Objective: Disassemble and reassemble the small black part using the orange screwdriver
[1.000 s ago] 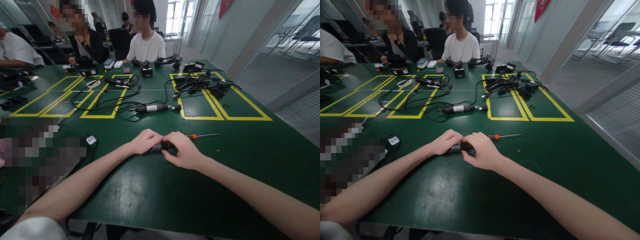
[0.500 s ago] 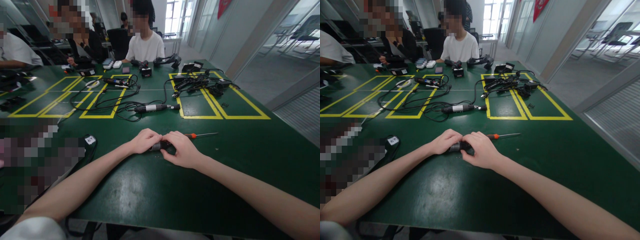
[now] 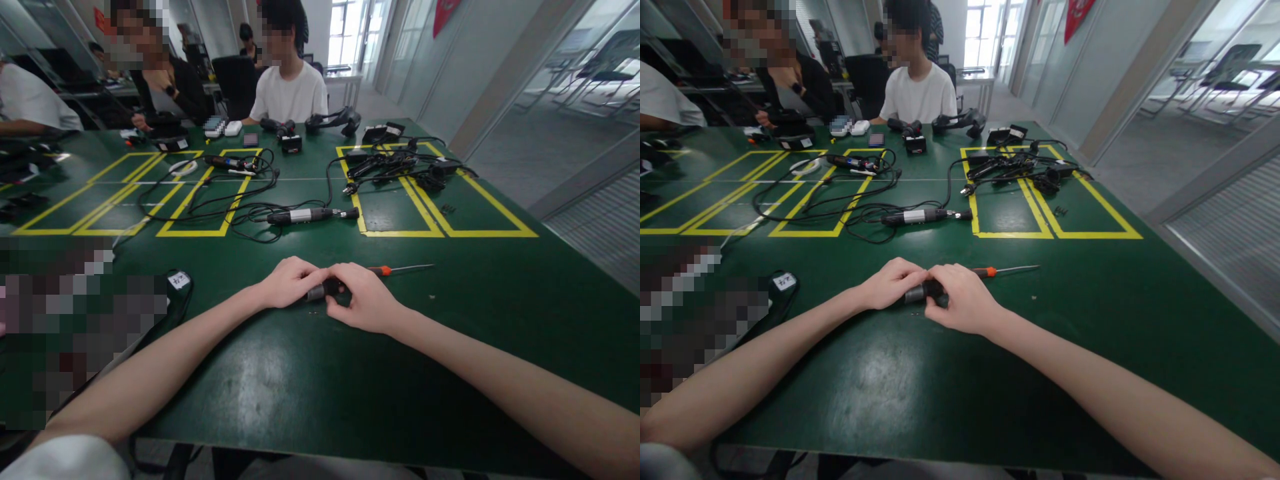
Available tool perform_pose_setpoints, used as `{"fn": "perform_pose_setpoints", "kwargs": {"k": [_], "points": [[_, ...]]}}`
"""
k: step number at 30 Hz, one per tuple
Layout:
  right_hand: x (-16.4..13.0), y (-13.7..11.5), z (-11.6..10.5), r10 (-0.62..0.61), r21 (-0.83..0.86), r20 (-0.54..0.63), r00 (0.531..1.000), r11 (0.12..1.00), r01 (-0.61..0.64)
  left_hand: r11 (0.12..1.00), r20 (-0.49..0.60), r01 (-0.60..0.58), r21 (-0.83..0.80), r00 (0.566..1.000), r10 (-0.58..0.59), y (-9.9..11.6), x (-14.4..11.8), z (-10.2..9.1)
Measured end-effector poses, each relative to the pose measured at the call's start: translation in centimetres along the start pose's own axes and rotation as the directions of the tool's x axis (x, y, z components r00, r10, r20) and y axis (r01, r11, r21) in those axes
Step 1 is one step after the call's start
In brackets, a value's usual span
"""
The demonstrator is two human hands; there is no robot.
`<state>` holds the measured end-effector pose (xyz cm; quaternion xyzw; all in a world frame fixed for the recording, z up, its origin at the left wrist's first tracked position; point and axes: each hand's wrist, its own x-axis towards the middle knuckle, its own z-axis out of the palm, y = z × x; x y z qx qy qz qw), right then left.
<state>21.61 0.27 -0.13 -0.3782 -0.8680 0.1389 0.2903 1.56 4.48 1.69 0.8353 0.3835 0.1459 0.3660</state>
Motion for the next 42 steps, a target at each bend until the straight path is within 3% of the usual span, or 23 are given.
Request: {"fn": "perform_pose_setpoints", "kwargs": {"k": [8, 21, 30, 42], "points": [[-0.1, 0.1, -0.1, 0.030, 0.029, -0.050, 0.998, 0.999, -0.029, 0.998, -0.026, -0.067, -0.004, 0.997, 0.067, 0.3, -0.3, -0.2], [0.0, 0.1, -0.1, -0.025, -0.004, 0.011, 1.000, 1.000, 0.025, 0.969, -0.070, -0.051, -0.243, 0.997, 0.035, 0.1, -0.1, 0.2], [0.1, -0.1, -0.5, -0.023, 0.036, 0.020, 1.000, 0.999, 0.022, 0.976, -0.141, -0.053, -0.211, 0.990, 0.023, -0.2, -0.2, 0.2], [0.0, 0.2, -0.5, 0.023, 0.215, -0.036, 0.999, 0.976, -0.014, 0.913, -0.171, -0.016, -0.408, 0.983, -0.059, -0.7, 0.1, 0.2]]}}
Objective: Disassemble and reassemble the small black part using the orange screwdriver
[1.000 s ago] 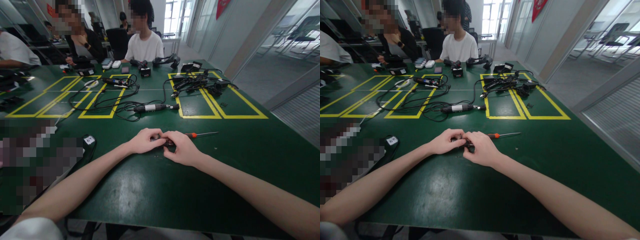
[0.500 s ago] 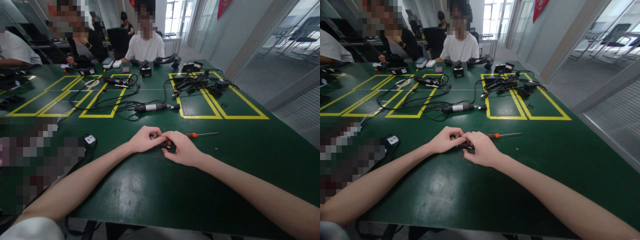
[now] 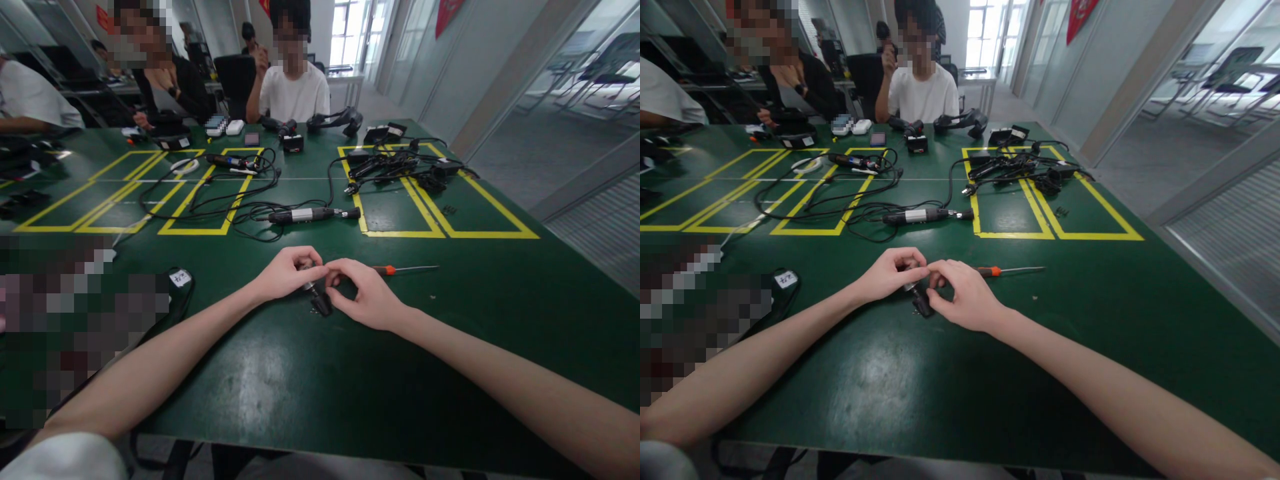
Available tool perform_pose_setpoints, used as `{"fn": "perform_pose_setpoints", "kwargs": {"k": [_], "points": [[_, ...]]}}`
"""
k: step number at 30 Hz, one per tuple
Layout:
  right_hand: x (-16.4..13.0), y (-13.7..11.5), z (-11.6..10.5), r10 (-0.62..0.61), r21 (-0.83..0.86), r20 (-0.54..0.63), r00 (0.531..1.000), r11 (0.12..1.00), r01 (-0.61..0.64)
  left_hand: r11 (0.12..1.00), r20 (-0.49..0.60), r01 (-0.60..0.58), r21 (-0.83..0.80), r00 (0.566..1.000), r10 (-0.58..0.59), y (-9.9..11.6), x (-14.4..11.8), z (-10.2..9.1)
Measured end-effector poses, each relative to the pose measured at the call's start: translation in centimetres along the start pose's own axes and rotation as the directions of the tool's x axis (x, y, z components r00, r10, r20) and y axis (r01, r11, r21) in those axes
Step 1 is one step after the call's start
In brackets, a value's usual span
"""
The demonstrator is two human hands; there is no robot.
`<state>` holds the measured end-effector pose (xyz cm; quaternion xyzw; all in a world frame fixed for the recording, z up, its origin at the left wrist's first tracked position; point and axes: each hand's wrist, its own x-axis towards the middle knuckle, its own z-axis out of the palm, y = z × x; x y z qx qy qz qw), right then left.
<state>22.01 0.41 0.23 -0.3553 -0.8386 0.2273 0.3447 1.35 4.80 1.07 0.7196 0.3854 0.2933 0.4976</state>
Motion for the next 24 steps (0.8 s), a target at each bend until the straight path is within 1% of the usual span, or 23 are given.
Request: {"fn": "perform_pose_setpoints", "kwargs": {"k": [4, 7, 9, 12, 15, 17, 21, 24], "points": [[-0.1, 0.1, -0.1, 0.031, -0.006, -0.044, 0.999, 1.000, -0.031, 1.000, -0.093, -0.010, -0.028, 0.996, 0.007, 0.0, 0.3, -0.2], [-0.1, 0.1, -0.1, 0.050, -0.018, -0.074, 0.996, 0.998, -0.052, 0.999, -0.197, -0.044, -0.025, 0.980, 0.038, 0.0, 0.5, -0.3], [-0.1, 0.1, -0.1, 0.054, -0.011, -0.077, 0.996, 0.998, -0.055, 0.997, -0.250, -0.046, -0.055, 0.968, 0.031, -0.1, 0.6, -0.3], [0.0, 0.2, -0.1, 0.050, -0.002, -0.076, 0.996, 0.999, -0.051, 0.995, -0.267, -0.042, -0.094, 0.963, 0.015, -0.2, 0.6, -0.3], [0.0, 0.2, -0.1, 0.042, 0.005, -0.074, 0.996, 0.999, -0.041, 0.995, -0.283, -0.064, -0.080, 0.958, 0.039, 0.0, 0.3, -0.2], [-0.1, 0.2, -0.2, 0.010, 0.008, -0.051, 0.999, 1.000, -0.010, 0.994, -0.318, -0.104, -0.020, 0.944, 0.092, 0.2, 0.1, -0.1], [-0.1, -0.1, -0.2, -0.068, -0.045, 0.018, 0.998, 0.997, 0.069, 0.958, -0.369, -0.190, 0.216, 0.892, 0.261, 0.8, -0.5, 0.2], [0.1, -0.2, -0.2, -0.066, -0.093, 0.052, 0.996, 0.993, 0.071, 0.918, -0.380, -0.237, 0.318, 0.855, 0.352, 1.2, -0.8, 0.1]]}}
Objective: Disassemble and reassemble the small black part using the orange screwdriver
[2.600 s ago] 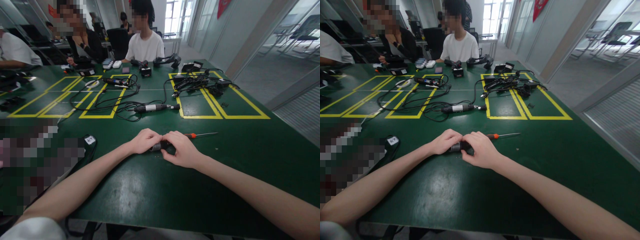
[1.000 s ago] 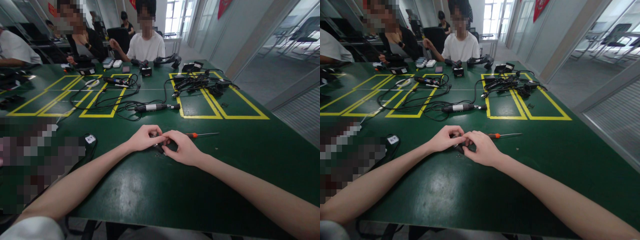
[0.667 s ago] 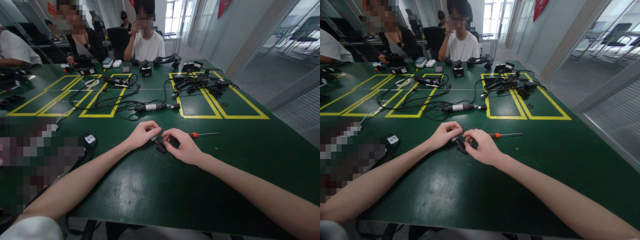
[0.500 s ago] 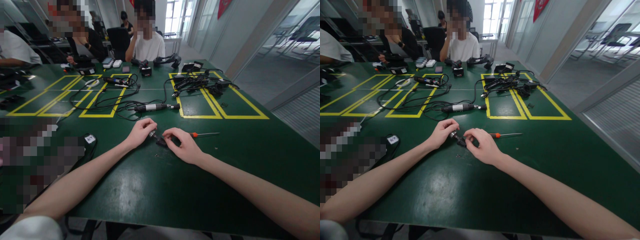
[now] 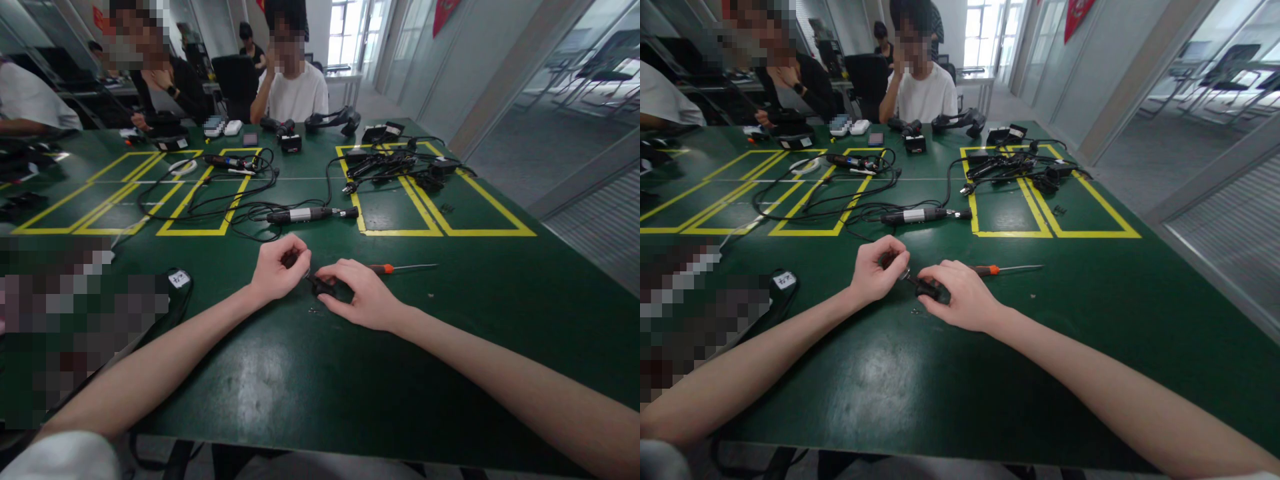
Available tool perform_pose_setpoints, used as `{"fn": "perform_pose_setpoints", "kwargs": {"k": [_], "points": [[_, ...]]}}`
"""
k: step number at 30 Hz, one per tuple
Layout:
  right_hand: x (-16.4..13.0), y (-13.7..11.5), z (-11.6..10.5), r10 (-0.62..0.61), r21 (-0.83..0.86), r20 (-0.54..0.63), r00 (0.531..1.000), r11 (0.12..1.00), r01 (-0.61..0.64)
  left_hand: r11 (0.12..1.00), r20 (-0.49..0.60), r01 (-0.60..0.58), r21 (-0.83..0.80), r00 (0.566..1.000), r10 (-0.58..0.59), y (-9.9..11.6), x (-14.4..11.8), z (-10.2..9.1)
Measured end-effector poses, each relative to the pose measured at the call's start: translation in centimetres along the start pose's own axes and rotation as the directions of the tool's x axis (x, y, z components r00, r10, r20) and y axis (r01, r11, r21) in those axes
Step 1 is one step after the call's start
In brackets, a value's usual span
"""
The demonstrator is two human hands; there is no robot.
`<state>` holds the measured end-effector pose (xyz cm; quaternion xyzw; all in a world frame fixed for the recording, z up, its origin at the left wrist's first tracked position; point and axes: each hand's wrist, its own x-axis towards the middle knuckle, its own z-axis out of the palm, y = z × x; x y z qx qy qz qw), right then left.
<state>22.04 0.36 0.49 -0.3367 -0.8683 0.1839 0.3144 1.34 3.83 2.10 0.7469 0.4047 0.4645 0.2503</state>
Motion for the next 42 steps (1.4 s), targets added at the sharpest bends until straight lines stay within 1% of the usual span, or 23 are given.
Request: {"fn": "perform_pose_setpoints", "kwargs": {"k": [2, 4, 6, 7, 9, 10, 12, 14, 16, 17, 18, 20, 22, 24, 27, 30, 33, 35, 36, 38, 40, 42], "points": [[0.1, 0.0, 0.0, 0.009, -0.002, 0.008, 1.000, 1.000, -0.009, 1.000, -0.045, -0.017, 0.005, 0.999, 0.017, 0.1, 0.2, -0.3], [0.1, 0.0, 0.1, 0.014, 0.005, 0.007, 1.000, 1.000, -0.014, 0.999, -0.115, 0.019, -0.031, 0.993, -0.022, 0.0, 0.6, -0.4], [0.0, 0.0, 0.2, 0.015, 0.014, -0.007, 1.000, 1.000, -0.015, 0.990, -0.180, 0.085, -0.113, 0.978, -0.105, -0.3, 1.0, -0.4], [0.0, 0.0, 0.2, 0.017, 0.020, -0.022, 1.000, 1.000, -0.017, 0.976, -0.196, 0.128, -0.173, 0.967, -0.162, -0.4, 1.2, -0.3], [-0.1, 0.1, 0.3, 0.036, 0.029, -0.070, 0.997, 0.999, -0.034, 0.914, -0.171, 0.250, -0.319, 0.933, -0.315, -0.7, 1.6, 0.0], [-0.1, 0.1, 0.1, 0.046, 0.028, -0.093, 0.995, 0.999, -0.043, 0.858, -0.126, 0.325, -0.397, 0.907, -0.402, -0.8, 1.8, 0.2], [0.1, 0.4, -0.4, 0.047, -0.008, -0.119, 0.992, 0.999, -0.048, 0.694, 0.031, 0.475, -0.542, 0.836, -0.548, -1.1, 2.2, 0.4], [0.4, 0.9, -1.5, 0.007, -0.106, -0.097, 0.995, 0.994, -0.017, 0.506, 0.209, 0.583, -0.636, 0.761, -0.614, -1.3, 2.4, 0.4], [0.5, 1.8, -3.0, 0.003, -0.219, -0.016, 1.000, 0.976, -0.007, 0.362, 0.339, 0.642, -0.676, 0.707, -0.621, -1.4, 2.7, 0.3], [0.5, 2.3, -3.7, 0.027, -0.247, 0.030, 0.999, 0.969, -0.019, 0.319, 0.377, 0.656, -0.684, 0.692, -0.615, -1.5, 2.7, 0.1], [0.3, 2.8, -4.5, 0.060, -0.259, 0.070, 0.996, 0.965, -0.040, 0.293, 0.406, 0.663, -0.689, 0.688, -0.602, -1.5, 2.8, 0.0], [-0.4, 3.9, -5.7, 0.105, -0.242, 0.136, 0.985, 0.968, -0.070, 0.261, 0.453, 0.665, -0.699, 0.695, -0.558, -1.4, 2.8, -0.4], [-1.4, 4.8, -6.6, 0.142, -0.207, 0.166, 0.976, 0.972, -0.106, 0.241, 0.491, 0.663, -0.709, 0.709, -0.507, -1.2, 2.7, -0.5], [-2.2, 5.7, -7.2, 0.159, -0.189, 0.166, 0.973, 0.974, -0.127, 0.259, 0.518, 0.671, -0.695, 0.717, -0.467, -1.0, 2.6, -0.5], [-2.2, 7.0, -7.4, 0.143, -0.183, 0.167, 0.976, 0.977, -0.111, 0.368, 0.525, 0.686, -0.628, 0.722, -0.450, -0.7, 2.2, 0.0], [-0.5, 8.2, -6.8, 0.119, -0.235, 0.146, 0.982, 0.968, -0.082, 0.480, 0.506, 0.671, -0.565, 0.741, -0.440, -1.0, 1.8, 0.6], [1.8, 8.6, -5.6, 0.098, -0.263, 0.092, 0.991, 0.962, -0.071, 0.560, 0.498, 0.626, -0.542, 0.777, -0.386, -1.8, 1.4, 1.1], [2.8, 7.9, -4.6, 0.031, -0.237, 0.054, 0.998, 0.971, -0.018, 0.623, 0.484, 0.585, -0.519, 0.802, -0.351, -2.5, 1.2, 1.3], [3.1, 7.3, -4.2, -0.008, -0.195, 0.015, 1.000, 0.981, 0.011, 0.654, 0.475, 0.564, -0.504, 0.814, -0.336, -2.8, 1.1, 1.3], [3.2, 5.7, -3.4, -0.040, -0.073, -0.057, 0.998, 0.997, 0.036, 0.717, 0.485, 0.521, -0.463, 0.826, -0.286, -3.2, 0.9, 1.4], [2.8, 4.2, -2.8, -0.023, 0.013, -0.052, 0.998, 1.000, 0.024, 0.790, 0.509, 0.460, -0.404, 0.831, -0.224, -3.4, 0.8, 1.4], [2.5, 3.2, -2.3, 0.052, 0.090, -0.039, 0.998, 0.995, -0.048, 0.864, 0.502, 0.379, -0.330, 0.846, -0.179, -3.4, 0.8, 1.4]]}}
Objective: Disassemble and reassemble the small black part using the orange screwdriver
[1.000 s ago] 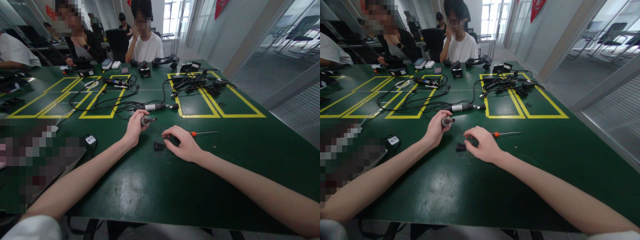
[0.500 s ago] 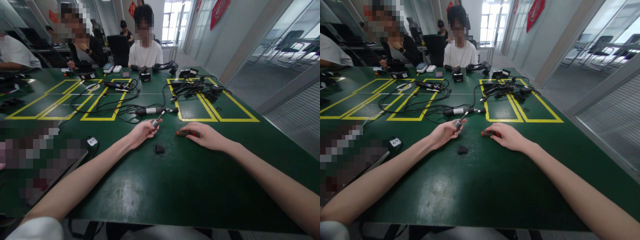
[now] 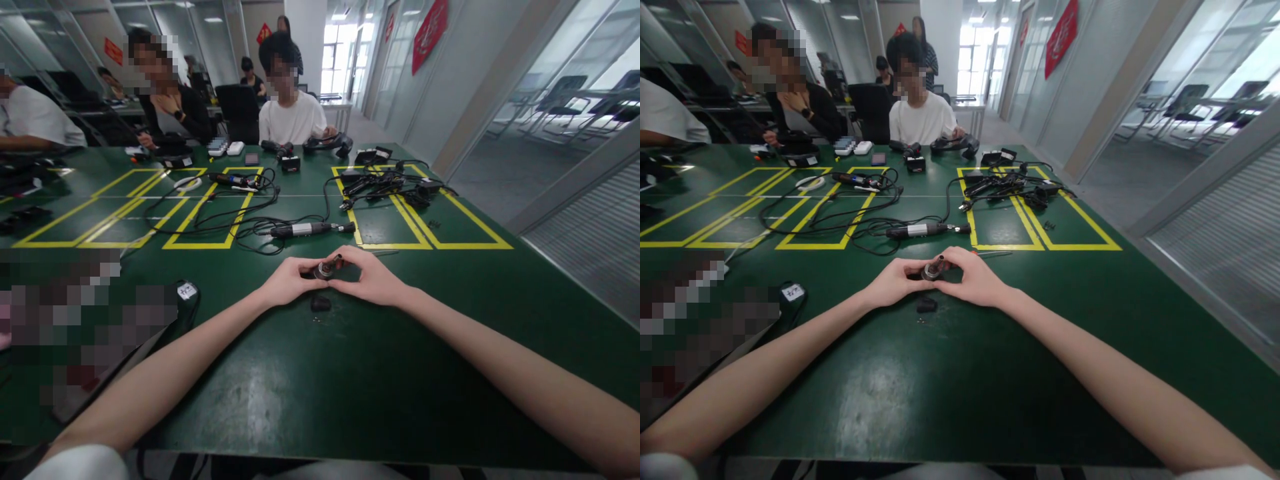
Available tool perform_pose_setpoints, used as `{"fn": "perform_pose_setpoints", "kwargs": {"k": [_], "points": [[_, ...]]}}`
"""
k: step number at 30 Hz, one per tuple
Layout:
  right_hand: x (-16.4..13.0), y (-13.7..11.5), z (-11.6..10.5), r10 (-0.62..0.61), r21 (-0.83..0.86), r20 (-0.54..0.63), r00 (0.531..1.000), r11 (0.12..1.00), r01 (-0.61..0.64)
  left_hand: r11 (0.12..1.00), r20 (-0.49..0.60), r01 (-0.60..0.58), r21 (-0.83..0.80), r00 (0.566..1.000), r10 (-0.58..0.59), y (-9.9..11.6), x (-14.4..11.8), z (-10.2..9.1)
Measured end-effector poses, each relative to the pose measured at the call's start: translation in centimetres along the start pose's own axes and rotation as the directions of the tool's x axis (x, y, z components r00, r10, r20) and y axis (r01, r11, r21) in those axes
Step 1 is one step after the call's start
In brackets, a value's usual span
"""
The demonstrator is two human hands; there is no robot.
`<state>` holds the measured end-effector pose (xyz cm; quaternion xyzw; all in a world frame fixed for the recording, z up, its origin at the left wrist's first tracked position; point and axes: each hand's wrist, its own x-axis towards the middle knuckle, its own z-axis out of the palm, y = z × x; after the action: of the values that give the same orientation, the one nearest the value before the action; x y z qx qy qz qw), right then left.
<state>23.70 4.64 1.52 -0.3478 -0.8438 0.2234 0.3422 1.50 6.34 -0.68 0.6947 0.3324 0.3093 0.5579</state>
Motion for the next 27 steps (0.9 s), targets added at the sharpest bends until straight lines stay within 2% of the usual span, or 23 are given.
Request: {"fn": "perform_pose_setpoints", "kwargs": {"k": [3, 5, 8, 11, 15, 18, 20, 23, 27], "points": [[-0.3, -0.1, 0.8, 0.151, 0.176, -0.010, 0.988, 0.973, -0.147, 0.978, -0.046, -0.061, 0.198, 0.996, 0.071, 0.0, -0.1, 0.0], [-0.3, 0.4, 1.3, 0.222, 0.267, -0.005, 0.975, 0.940, -0.213, 0.931, -0.055, -0.103, 0.350, 0.990, 0.131, -0.1, -0.1, -0.1], [-0.3, 1.1, 2.1, 0.290, 0.341, -0.010, 0.957, 0.901, -0.269, 0.820, -0.003, -0.169, 0.547, 0.979, 0.204, -0.3, 0.0, -0.4], [-0.2, 1.1, 2.6, 0.314, 0.370, -0.030, 0.949, 0.885, -0.281, 0.737, 0.084, -0.218, 0.640, 0.973, 0.215, -0.3, 0.2, -1.1], [0.2, 0.7, 3.0, 0.249, 0.330, -0.018, 0.968, 0.916, -0.229, 0.658, 0.265, -0.320, 0.682, 0.946, 0.184, -0.2, 0.2, -2.6], [0.6, 0.5, 3.2, 0.222, 0.302, 0.006, 0.975, 0.929, -0.213, 0.676, 0.322, -0.376, 0.634, 0.923, 0.211, -0.5, 0.4, -3.6], [0.6, 0.3, 3.3, 0.217, 0.296, 0.010, 0.976, 0.932, -0.210, 0.717, 0.293, -0.375, 0.588, 0.925, 0.243, -0.8, 0.5, -4.0], [-0.1, 0.0, 2.6, 0.232, 0.271, 0.012, 0.973, 0.936, -0.226, 0.768, 0.185, -0.322, 0.553, 0.947, 0.264, -1.3, 0.6, -4.0], [-2.9, 0.0, -0.6, 0.295, 0.132, 0.003, 0.955, 0.947, -0.293, 0.734, 0.169, -0.340, 0.588, 0.939, 0.300, -1.4, 0.5, -3.5]]}}
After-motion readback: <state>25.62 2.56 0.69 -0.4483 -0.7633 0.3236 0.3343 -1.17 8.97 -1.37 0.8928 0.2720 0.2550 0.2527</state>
